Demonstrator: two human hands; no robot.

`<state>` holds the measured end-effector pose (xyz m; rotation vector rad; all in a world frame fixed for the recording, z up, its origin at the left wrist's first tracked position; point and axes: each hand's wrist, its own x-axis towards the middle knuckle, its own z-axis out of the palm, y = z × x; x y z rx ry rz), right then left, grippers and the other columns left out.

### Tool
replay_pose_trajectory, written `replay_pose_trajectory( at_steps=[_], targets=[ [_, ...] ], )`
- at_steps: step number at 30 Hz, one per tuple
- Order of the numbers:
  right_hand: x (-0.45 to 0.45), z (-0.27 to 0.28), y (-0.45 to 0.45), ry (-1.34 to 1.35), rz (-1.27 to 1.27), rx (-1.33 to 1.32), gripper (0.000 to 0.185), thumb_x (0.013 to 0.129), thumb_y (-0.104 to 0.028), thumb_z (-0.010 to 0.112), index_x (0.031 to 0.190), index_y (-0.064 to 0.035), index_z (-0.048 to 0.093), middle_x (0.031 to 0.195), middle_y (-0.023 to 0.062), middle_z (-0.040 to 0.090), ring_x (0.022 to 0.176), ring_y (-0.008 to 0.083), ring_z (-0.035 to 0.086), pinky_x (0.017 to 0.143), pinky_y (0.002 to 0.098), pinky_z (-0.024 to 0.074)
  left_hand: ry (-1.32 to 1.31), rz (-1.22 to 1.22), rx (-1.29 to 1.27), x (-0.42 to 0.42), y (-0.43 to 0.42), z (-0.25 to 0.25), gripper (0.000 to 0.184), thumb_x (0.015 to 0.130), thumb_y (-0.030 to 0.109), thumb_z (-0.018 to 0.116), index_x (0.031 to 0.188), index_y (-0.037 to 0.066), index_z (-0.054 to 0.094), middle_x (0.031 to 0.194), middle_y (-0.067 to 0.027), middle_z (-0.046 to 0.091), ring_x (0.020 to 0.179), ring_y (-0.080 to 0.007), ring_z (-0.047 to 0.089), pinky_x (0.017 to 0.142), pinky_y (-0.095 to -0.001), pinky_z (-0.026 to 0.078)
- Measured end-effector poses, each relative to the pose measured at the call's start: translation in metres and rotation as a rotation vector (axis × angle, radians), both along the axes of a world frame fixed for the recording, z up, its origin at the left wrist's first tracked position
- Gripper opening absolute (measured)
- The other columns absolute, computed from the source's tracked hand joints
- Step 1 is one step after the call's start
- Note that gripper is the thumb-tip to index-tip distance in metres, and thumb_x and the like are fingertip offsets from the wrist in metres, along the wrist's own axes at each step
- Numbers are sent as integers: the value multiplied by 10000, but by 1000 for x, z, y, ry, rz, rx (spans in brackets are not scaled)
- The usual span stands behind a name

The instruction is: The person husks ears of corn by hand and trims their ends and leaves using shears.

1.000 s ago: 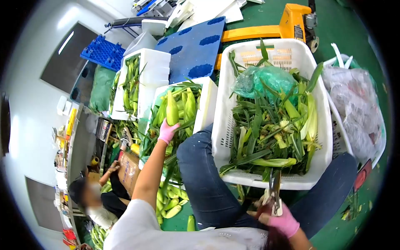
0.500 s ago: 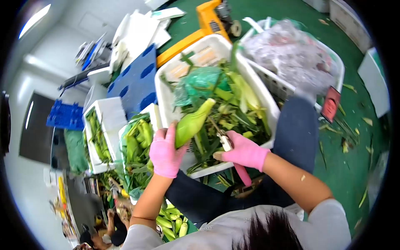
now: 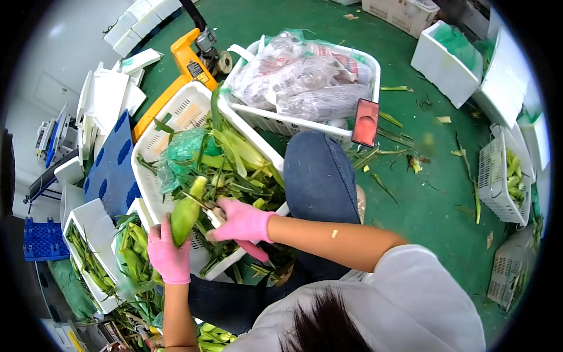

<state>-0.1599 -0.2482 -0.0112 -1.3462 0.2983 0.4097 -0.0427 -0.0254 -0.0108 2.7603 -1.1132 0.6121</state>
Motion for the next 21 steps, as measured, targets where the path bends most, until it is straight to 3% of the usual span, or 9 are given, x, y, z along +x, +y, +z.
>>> replay_pose_trajectory(
  at_steps=[1,5,9,13,14,17,18,19,21],
  targets=[
    [6,-7,0,-92,-42,12,726,822,-234,732,1352,120,385,1083,246,650,346,238,581,551,392,555,4,-22,-3,-2,1,-1,706,671,213,875,1326,133,624,1041,-141,635,896,-358,642,755,-427,534],
    [31,-65,29,-301,-159,-173,751,783,-214,726,1395,100,425,1005,239,682,805,312,724,827,395,552,2,-23,12,2,7,6,707,671,215,871,1328,129,626,1035,-123,637,895,-348,644,756,-418,535],
    [31,-60,29,-245,-52,-397,513,786,-207,703,1219,37,577,826,165,700,809,289,714,775,386,556,137,-50,107,17,15,15,737,663,221,873,1343,113,609,1058,-118,640,902,-342,644,776,-411,539],
    [18,-69,31,-174,-44,2,330,800,-195,680,1056,6,626,742,82,675,645,159,658,576,308,546,718,-131,-62,45,28,13,810,647,233,896,1368,32,583,1190,-108,657,1043,-250,656,897,-361,533],
    [10,-79,31,-28,-52,444,228,843,-204,675,956,-16,614,718,37,633,632,148,632,532,285,527,953,-173,-182,57,35,9,827,643,237,903,1370,10,578,1237,-111,658,1102,-231,651,941,-351,528],
    [-2,-52,14,-68,30,882,172,938,-208,624,876,-57,570,707,12,561,616,149,603,501,294,505,1224,-227,-370,82,54,2,987,595,489,934,1336,-48,563,1152,-102,683,1065,-215,652,955,-348,504],
    [-2,-41,5,-208,105,837,228,912,-187,650,1051,-36,550,767,11,569,659,157,627,558,302,540,1134,-207,-252,90,59,3,986,593,561,918,1306,-33,586,1101,-110,697,1031,-245,672,932,-364,514],
    [7,-43,7,-414,-22,376,234,903,-181,649,1068,-42,558,785,36,602,713,195,658,612,338,551,705,-289,75,89,51,15,943,590,646,864,1242,9,625,1032,-138,688,972,-349,674,873,-423,525],
    [18,-12,3,-511,-191,-497,293,866,-215,676,1109,-71,598,895,126,691,881,324,703,779,431,548,487,-405,418,80,32,36,791,606,595,826,1170,64,665,965,-151,654,897,-399,634,801,-448,519]
  ],
)
